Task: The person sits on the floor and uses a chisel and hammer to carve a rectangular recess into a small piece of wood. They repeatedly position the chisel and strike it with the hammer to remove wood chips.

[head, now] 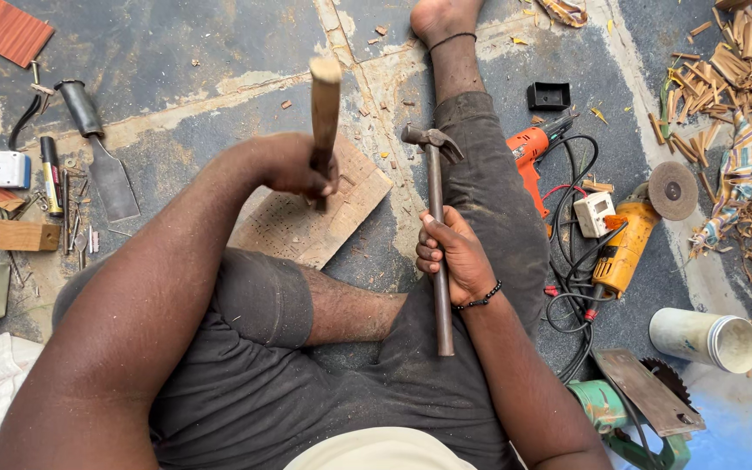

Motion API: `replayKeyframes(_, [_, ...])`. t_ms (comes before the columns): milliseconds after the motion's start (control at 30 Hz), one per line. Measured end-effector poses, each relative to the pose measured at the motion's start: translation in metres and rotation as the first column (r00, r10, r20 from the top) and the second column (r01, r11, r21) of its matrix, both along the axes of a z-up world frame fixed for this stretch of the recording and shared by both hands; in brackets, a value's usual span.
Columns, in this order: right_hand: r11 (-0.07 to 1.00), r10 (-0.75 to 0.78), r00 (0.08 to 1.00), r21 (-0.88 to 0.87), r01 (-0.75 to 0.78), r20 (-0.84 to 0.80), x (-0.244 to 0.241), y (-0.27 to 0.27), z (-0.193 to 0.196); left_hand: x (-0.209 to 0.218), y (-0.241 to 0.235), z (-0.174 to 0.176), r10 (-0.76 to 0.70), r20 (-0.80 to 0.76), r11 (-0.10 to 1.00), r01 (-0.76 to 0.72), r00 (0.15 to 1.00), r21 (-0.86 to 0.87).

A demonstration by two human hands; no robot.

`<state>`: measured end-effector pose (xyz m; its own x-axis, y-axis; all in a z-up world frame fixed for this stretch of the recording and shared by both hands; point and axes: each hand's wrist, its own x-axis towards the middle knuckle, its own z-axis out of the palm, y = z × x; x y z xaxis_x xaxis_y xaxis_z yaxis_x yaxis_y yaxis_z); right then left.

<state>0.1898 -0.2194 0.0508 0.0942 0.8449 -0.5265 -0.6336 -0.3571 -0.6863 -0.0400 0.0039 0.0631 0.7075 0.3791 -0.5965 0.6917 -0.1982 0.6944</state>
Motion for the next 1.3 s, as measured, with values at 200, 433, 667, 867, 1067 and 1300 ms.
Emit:
replayKeyframes(200, [1.0, 0.012, 0.999, -0.007, -0.012, 0.039, -0.003, 0.001, 0.002, 0.003, 0.015, 0.004, 0.355, 0.003, 0.776, -0.297, 0.935, 0.557])
replayKeyframes(433, [0.999, 0.047, 0.998, -0.009, -0.046, 0.043, -0.002, 0.004, -0.001, 0.007, 0.004, -0.005, 0.176, 0.157, 0.971, -0.198, 0.972, 0.135])
replayKeyframes(667, [0.997, 0.063, 0.993, -0.045, -0.059, 0.103, -0.003, 0.003, -0.002, 0.025, 0.022, -0.008, 0.394, 0.265, 0.835, -0.463, 0.88, 0.297])
replayKeyframes(867, [0.997, 0.061, 0.991, -0.063, -0.054, 0.119, -0.004, 0.009, -0.003, 0.036, 0.008, -0.043, 0.318, 0.461, 0.93, -0.368, 0.829, 0.021])
replayKeyframes(1067, [0.994, 0.065, 0.981, -0.093, -0.049, 0.181, -0.002, 0.013, -0.012, 0.047, 0.025, -0.057, 0.415, 0.589, 0.659, -0.676, 0.693, 0.331])
replayKeyframes(1300, [0.989, 0.09, 0.897, -0.148, -0.028, 0.432, -0.005, 0.021, -0.06, 0.004, 0.04, -0.045, 0.306, 0.518, 0.518, -0.596, 0.799, 0.613])
